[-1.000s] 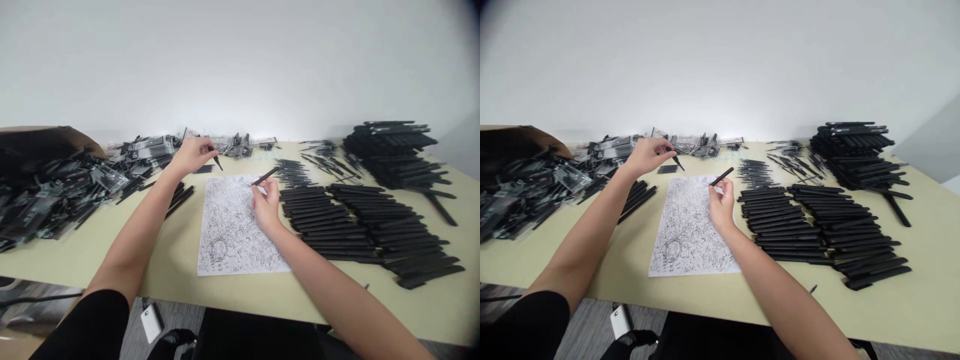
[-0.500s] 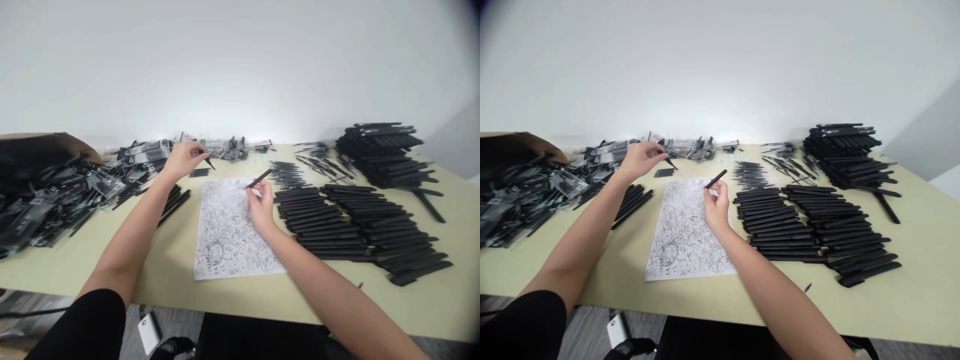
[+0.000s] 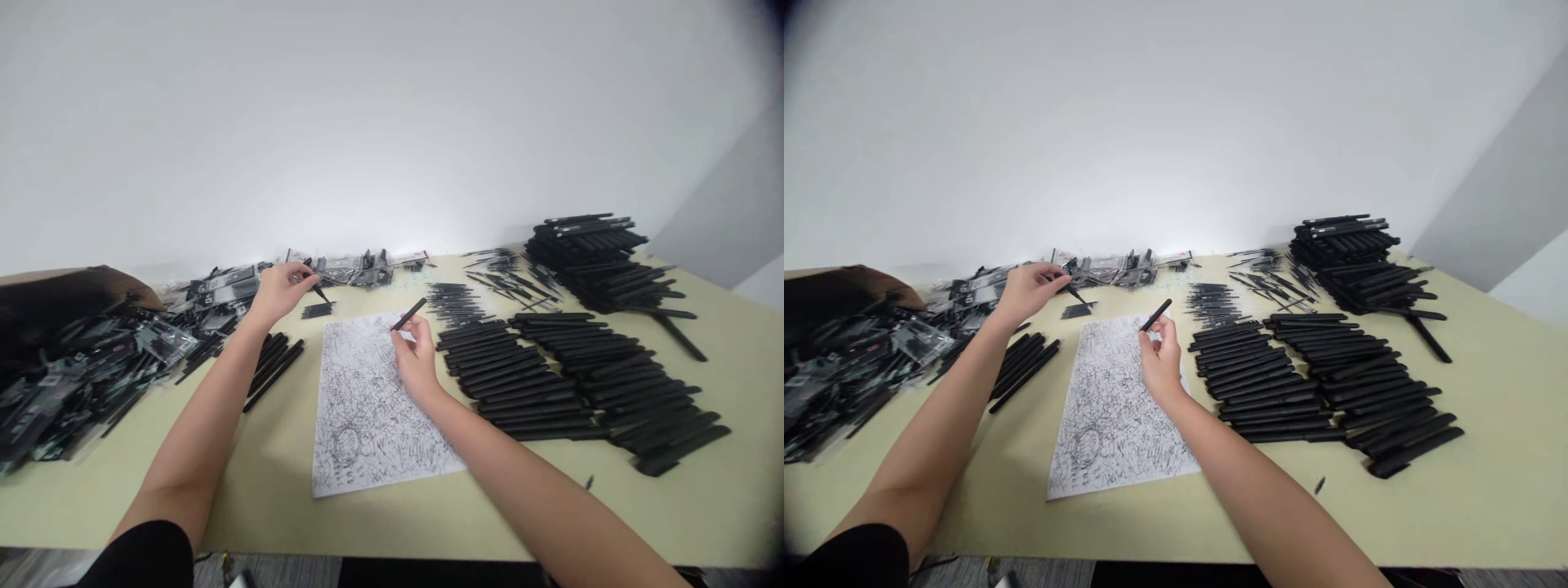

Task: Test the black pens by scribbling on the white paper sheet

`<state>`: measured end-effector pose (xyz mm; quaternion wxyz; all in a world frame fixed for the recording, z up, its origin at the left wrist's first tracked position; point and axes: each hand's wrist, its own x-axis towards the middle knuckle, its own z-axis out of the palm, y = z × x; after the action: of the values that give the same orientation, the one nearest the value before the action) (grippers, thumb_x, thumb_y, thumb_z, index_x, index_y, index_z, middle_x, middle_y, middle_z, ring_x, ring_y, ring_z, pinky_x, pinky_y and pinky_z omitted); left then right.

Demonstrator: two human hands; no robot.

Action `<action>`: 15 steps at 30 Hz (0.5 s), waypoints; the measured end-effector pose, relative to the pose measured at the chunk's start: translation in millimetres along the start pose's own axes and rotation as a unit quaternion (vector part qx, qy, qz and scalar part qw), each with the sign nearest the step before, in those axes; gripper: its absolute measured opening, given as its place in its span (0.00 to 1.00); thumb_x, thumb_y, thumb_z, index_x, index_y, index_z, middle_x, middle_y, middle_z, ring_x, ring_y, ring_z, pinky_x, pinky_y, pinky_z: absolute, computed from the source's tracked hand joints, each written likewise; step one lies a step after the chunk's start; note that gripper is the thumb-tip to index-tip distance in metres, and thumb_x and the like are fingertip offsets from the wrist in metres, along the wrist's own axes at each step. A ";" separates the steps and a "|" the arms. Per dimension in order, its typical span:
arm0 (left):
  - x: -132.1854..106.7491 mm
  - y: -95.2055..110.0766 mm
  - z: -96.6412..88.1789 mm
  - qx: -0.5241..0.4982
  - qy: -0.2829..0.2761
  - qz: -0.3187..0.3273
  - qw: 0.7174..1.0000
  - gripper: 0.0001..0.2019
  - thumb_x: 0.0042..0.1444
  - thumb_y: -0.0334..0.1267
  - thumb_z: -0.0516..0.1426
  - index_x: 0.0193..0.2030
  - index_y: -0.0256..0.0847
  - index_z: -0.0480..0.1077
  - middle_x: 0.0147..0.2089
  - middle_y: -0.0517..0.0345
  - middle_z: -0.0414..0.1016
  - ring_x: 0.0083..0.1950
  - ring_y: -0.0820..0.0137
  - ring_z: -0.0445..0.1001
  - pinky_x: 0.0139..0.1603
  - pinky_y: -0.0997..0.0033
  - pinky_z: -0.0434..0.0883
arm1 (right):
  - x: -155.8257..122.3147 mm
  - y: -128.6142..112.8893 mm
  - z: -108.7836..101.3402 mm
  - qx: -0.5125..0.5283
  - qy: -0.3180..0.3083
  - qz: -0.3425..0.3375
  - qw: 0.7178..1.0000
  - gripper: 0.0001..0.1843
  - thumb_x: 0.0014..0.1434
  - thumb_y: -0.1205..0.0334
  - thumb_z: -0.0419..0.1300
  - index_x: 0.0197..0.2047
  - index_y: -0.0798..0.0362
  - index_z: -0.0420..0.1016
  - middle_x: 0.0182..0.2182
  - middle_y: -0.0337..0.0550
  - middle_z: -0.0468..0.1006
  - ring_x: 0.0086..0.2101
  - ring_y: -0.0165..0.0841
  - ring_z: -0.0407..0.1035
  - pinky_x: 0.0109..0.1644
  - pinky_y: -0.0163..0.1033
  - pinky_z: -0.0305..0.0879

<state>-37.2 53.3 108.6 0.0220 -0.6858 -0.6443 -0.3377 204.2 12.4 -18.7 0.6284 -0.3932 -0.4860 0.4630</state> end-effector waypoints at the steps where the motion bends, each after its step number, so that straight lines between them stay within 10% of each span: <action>1: 0.2 0.4 -1.3 0.003 0.004 -0.001 1.000 0.12 0.52 0.50 0.59 0.33 0.45 0.77 0.25 0.56 0.75 0.29 0.65 0.72 0.34 0.64 0.66 | 0.0 -0.1 0.1 0.002 0.002 0.004 1.000 0.15 0.55 0.55 0.58 0.45 0.48 0.64 0.39 0.38 0.68 0.25 0.26 0.59 0.25 0.33 0.56; 15: -3.6 9.9 -8.7 -0.043 0.086 0.004 0.995 0.14 0.53 0.44 0.61 0.46 0.43 0.72 0.40 0.52 0.78 0.37 0.67 0.76 0.43 0.65 0.72 | -1.0 -3.0 0.7 0.016 -0.001 0.010 1.000 0.13 0.55 0.55 0.58 0.43 0.48 0.64 0.38 0.38 0.68 0.26 0.26 0.60 0.24 0.32 0.55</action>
<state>-32.0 44.4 117.5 0.0496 -0.6571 -0.6220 -0.4230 204.0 10.7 -16.0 0.6295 -0.3878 -0.4753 0.4769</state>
